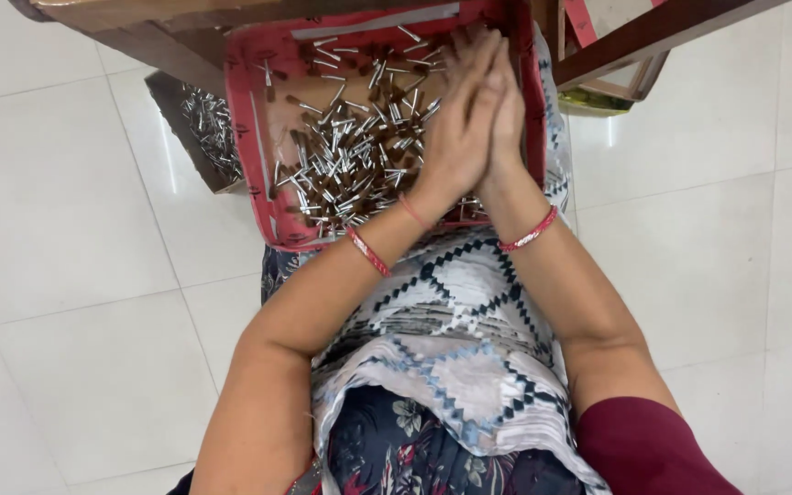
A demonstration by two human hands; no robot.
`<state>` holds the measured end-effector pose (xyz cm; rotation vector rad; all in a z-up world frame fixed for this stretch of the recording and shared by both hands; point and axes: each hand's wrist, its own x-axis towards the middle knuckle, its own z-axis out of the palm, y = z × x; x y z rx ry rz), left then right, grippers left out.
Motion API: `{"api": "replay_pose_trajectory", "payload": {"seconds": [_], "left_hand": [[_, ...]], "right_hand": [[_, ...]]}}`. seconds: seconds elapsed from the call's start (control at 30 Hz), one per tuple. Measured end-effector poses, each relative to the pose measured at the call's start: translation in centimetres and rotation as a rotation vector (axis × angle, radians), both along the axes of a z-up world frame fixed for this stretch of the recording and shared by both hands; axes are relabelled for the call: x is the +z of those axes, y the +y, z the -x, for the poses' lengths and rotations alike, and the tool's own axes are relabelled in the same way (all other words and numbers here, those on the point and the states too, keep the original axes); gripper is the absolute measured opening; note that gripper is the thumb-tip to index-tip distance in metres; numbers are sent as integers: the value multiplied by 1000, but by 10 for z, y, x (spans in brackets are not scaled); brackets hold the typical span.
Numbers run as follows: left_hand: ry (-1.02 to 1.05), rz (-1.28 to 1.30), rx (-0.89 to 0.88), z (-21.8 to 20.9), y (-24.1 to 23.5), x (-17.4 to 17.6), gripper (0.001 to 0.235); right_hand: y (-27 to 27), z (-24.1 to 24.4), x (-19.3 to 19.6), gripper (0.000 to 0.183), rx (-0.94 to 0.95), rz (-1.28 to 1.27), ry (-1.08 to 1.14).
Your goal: The person sorts small, cylindrical metal parts from a red tray on their lap. They gather the parts into a bundle with both hands, then place the bundle onto a wooden table. The person repeats this process, picking up more parts from the tray and arranging them into neat stacks on the table.
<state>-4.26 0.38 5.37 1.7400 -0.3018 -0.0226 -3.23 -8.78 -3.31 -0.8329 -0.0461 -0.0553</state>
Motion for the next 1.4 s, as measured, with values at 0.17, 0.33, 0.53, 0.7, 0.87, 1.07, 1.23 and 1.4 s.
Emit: {"api": "replay_pose_trajectory", "payload": {"seconds": [0.17, 0.33, 0.53, 0.7, 0.87, 1.07, 1.23, 1.4], "left_hand": [[-29, -120, 129, -19, 0, -28, 49], [-47, -131, 55, -39, 0, -54, 53], [28, 8, -32, -21, 3, -23, 54], [-80, -88, 23, 2, -5, -1, 59], [-10, -168, 115, -40, -1, -36, 55], [-11, -38, 91, -50, 5, -43, 49], [-50, -53, 17, -14, -2, -6, 51], [-95, -240, 139, -43, 0, -49, 48]], "right_hand": [[17, 4, 52, 66, -76, 19, 405], [14, 4, 42, 68, -76, 55, 201], [10, 1, 31, 71, -41, 102, 23], [11, -6, 46, 68, -111, -4, 451], [19, 0, 49, 64, -102, -28, 343], [20, -2, 52, 62, -86, 21, 303], [8, -9, 20, 64, 7, -160, 204], [26, -2, 54, 64, -45, -224, 445]]}}
